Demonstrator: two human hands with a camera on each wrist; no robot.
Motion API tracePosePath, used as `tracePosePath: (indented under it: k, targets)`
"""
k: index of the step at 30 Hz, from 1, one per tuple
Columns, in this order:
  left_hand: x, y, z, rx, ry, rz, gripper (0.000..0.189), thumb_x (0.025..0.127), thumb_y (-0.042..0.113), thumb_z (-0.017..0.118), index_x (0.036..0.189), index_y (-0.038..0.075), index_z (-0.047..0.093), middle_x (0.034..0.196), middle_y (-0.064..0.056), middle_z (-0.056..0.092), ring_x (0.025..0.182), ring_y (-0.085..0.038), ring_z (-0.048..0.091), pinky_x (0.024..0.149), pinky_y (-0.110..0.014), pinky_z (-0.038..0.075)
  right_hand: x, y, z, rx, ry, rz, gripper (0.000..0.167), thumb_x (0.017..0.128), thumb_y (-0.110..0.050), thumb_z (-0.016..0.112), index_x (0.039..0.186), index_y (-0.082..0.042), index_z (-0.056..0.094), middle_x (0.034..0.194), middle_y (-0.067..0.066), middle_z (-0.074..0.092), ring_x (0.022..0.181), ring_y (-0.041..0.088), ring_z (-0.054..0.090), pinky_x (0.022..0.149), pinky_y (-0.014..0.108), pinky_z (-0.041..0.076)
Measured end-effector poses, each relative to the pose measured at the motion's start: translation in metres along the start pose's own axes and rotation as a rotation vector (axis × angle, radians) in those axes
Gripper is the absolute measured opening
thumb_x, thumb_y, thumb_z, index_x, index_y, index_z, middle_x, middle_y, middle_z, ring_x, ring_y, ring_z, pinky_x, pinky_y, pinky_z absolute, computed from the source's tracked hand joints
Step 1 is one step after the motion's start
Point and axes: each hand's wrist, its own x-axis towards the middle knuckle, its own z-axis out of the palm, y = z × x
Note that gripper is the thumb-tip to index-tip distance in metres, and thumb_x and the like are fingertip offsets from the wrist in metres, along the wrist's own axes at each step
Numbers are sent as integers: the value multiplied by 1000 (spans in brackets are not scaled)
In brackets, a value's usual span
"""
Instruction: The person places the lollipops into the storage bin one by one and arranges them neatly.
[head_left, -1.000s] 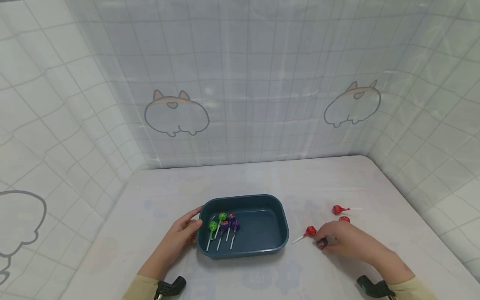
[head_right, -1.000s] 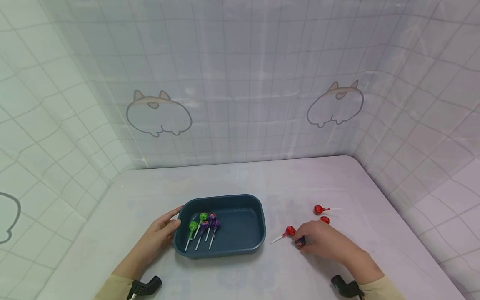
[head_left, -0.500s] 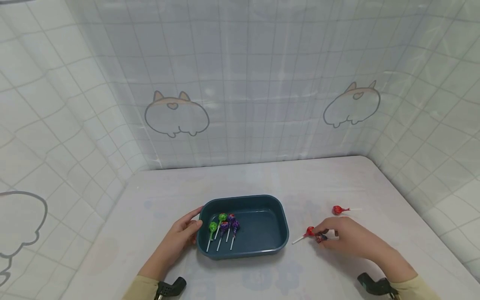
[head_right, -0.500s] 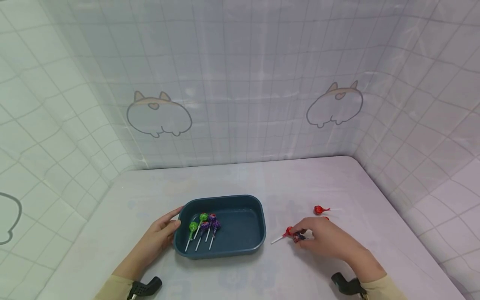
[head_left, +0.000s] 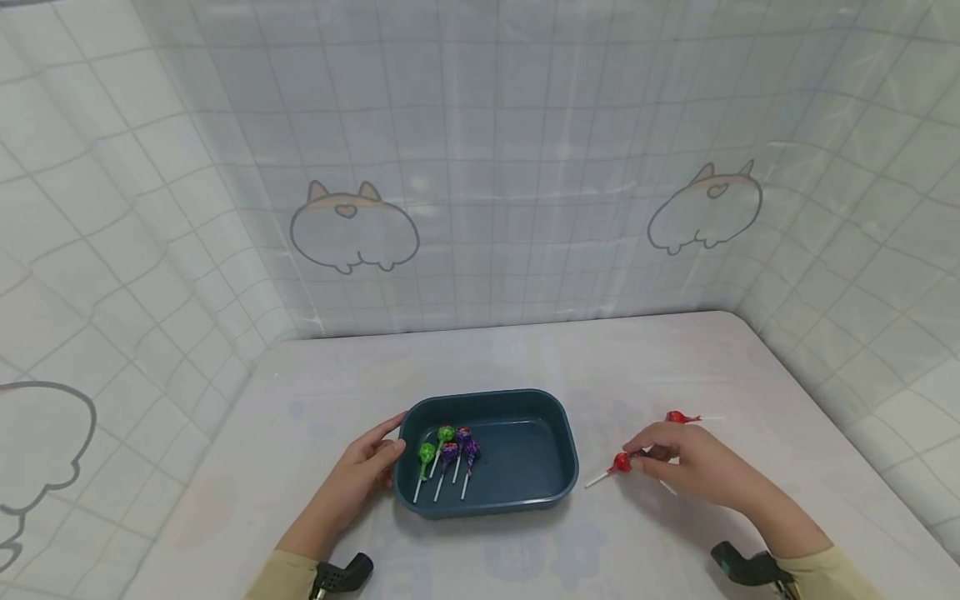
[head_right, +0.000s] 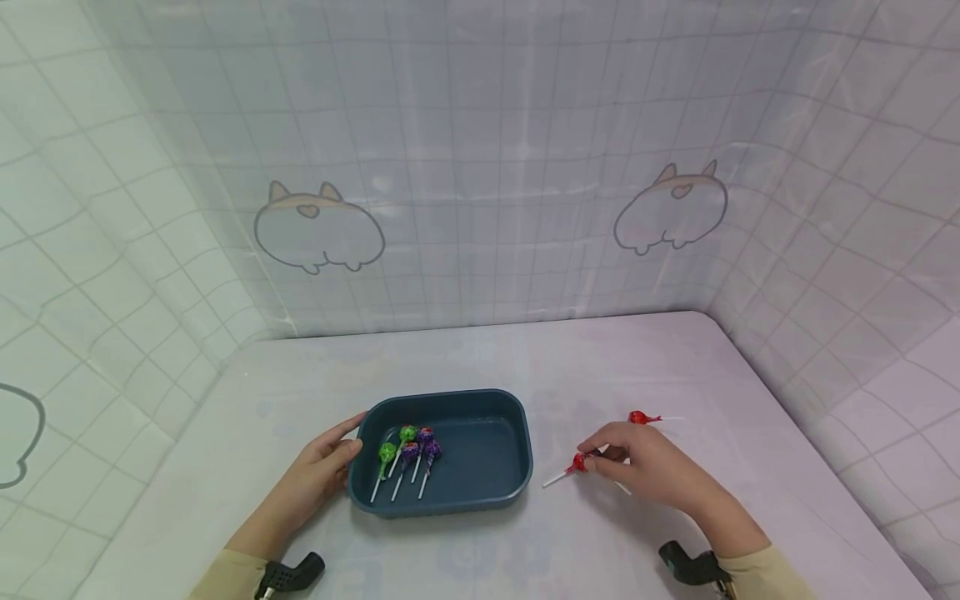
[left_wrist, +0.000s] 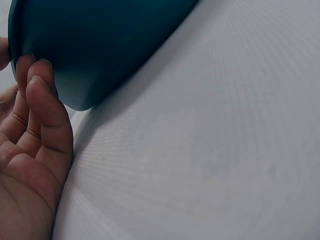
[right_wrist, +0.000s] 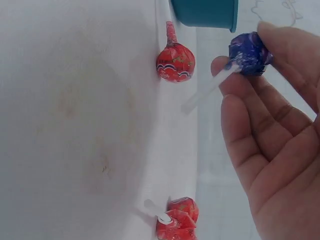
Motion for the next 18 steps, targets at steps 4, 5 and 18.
tracePosePath:
  k: [4, 5, 18]
  targets:
    - [0, 0, 0, -6, 1, -2, 50, 98, 34, 62, 145, 30, 48, 94, -18, 60, 72, -23, 53, 66, -32, 50, 2, 2, 0, 18, 15, 36, 26, 89, -23, 76, 113, -16, 73, 100, -13, 67, 81, 5, 65, 72, 26, 54]
    - [0, 0, 0, -7, 1, -3, 49, 98, 34, 62, 145, 30, 48, 94, -18, 60, 72, -23, 53, 66, -32, 50, 2, 2, 0, 19, 17, 48, 29, 88, -26, 76, 115, -15, 72, 101, -13, 67, 82, 5, 65, 73, 26, 54]
    - [-2, 2, 0, -3, -3, 0, 50, 99, 35, 62, 146, 29, 47, 95, -18, 60, 73, -23, 54, 67, -32, 51, 15, 1, -6, 83, 45, 215, 39, 88, -31, 77, 121, -11, 71, 107, -6, 70, 92, 10, 66, 77, 24, 53]
